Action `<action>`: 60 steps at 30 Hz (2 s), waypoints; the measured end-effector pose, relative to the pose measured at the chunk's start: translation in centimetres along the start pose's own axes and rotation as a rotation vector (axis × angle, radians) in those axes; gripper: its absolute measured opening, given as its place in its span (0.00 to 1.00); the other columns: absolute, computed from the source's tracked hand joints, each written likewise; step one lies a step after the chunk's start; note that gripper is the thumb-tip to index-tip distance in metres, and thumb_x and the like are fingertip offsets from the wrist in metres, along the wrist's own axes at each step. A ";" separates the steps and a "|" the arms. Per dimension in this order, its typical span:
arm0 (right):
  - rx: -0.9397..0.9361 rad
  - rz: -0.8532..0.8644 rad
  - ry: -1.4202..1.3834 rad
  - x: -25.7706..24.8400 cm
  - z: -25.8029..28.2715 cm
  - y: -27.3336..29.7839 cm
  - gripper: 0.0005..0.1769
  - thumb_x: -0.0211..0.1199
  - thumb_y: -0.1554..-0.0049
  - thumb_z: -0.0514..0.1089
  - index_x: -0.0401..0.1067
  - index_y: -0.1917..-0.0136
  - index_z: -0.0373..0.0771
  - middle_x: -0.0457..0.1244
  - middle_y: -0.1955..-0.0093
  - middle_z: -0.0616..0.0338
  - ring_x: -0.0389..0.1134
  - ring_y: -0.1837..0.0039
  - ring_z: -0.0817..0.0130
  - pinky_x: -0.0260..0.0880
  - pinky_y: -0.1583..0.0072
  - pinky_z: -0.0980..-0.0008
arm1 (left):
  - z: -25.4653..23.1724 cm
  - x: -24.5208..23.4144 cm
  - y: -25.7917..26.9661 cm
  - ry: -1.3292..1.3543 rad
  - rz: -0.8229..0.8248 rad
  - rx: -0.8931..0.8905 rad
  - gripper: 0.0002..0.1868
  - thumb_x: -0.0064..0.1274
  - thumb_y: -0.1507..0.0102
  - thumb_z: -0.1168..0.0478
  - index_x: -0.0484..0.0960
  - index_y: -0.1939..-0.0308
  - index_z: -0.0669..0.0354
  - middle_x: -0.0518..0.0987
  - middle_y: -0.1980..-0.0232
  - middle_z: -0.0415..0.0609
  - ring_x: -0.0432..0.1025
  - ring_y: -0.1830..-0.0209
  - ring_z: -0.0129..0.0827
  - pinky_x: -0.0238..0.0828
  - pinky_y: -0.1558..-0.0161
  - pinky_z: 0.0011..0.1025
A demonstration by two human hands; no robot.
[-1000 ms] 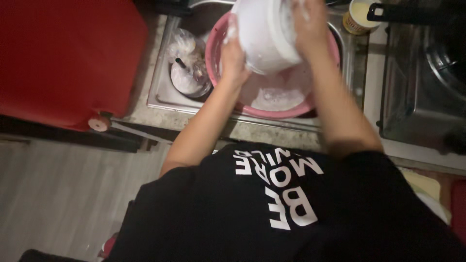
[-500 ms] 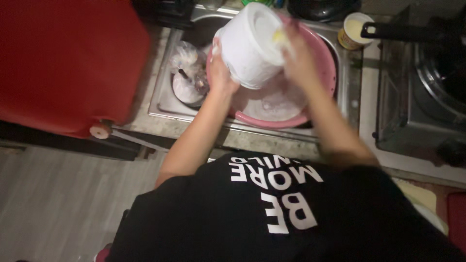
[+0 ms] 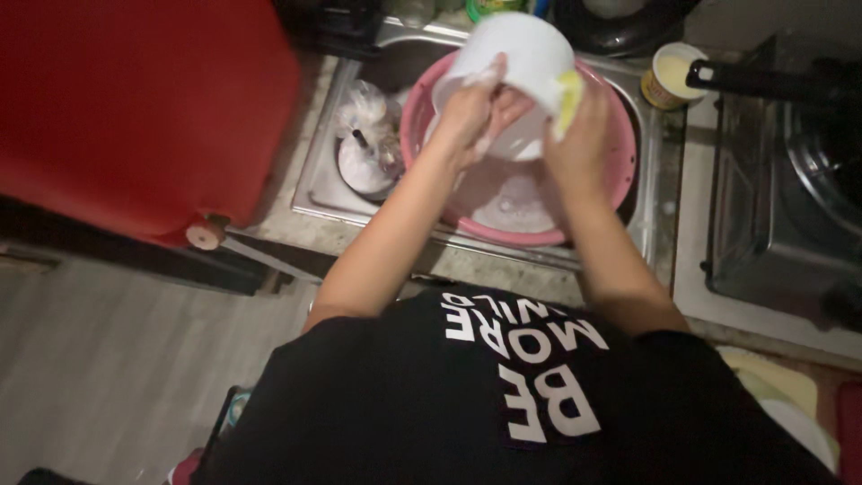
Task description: The person washes a white plastic cooker inner pot in a pink basin of soapy water at a kitchen sink. They scrub the pot inside and out with a sponge, rinse it under the tap, and continue scrubbing and rinsing it in the basin.
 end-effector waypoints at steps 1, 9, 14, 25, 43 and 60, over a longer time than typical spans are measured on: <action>0.091 0.007 0.026 0.2 -1.9 0.3 0.32 0.68 0.42 0.35 0.62 0.27 0.31 0.60 0.30 0.35 0.59 0.26 0.38 0.59 0.25 0.47 | 0.2 0.4 0.2 -0.039 0.039 -0.048 0.23 0.50 0.31 0.53 0.72 0.39 0.69 0.81 0.47 0.59 0.81 0.52 0.44 0.82 0.50 0.39; 0.367 -0.249 -0.206 -0.6 -14.2 1.4 0.22 0.70 0.41 0.38 0.68 0.37 0.31 0.71 0.44 0.42 0.75 0.42 0.48 0.72 0.40 0.55 | -3.2 -3.5 4.6 -1.074 -0.179 0.611 0.46 0.70 0.39 0.52 0.58 0.27 0.61 0.75 0.40 0.62 0.70 0.42 0.47 0.72 0.44 0.42; 0.399 -0.045 -0.188 3.4 -13.4 1.3 0.22 0.73 0.44 0.43 0.73 0.39 0.33 0.72 0.46 0.43 0.74 0.43 0.51 0.72 0.42 0.57 | 3.3 -4.4 4.0 -0.132 -0.070 0.073 0.56 0.57 0.42 0.52 0.32 0.22 0.30 0.52 0.23 0.55 0.60 0.30 0.52 0.75 0.50 0.57; 0.150 -0.229 0.019 -1.1 -8.3 1.7 0.46 0.71 0.34 0.53 0.49 0.22 0.24 0.54 0.24 0.32 0.58 0.23 0.38 0.59 0.23 0.51 | 2.4 -6.5 2.8 -0.125 -0.021 0.371 0.58 0.59 0.42 0.64 0.35 0.18 0.42 0.48 0.18 0.53 0.53 0.21 0.50 0.64 0.29 0.51; -0.099 0.504 -0.151 15.6 0.8 2.2 0.16 0.60 0.44 0.41 0.77 0.45 0.32 0.68 0.47 0.38 0.68 0.42 0.39 0.67 0.37 0.47 | 4.2 -11.8 2.0 0.041 -0.033 0.375 0.42 0.55 0.34 0.55 0.54 0.19 0.51 0.65 0.28 0.53 0.64 0.30 0.41 0.63 0.29 0.39; 0.050 0.540 -0.473 8.6 10.0 1.7 0.18 0.60 0.43 0.45 0.70 0.43 0.31 0.65 0.49 0.36 0.67 0.45 0.37 0.66 0.43 0.49 | 7.7 -13.3 1.8 0.313 -0.224 -0.008 0.37 0.55 0.29 0.45 0.67 0.25 0.68 0.72 0.35 0.61 0.67 0.38 0.50 0.67 0.39 0.44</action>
Point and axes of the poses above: each hand's wrist, its own y-axis away from the middle knuckle, its own x-axis out of the palm, z = x × y, the point moved 9 cm from there along -y, towards the middle knuckle
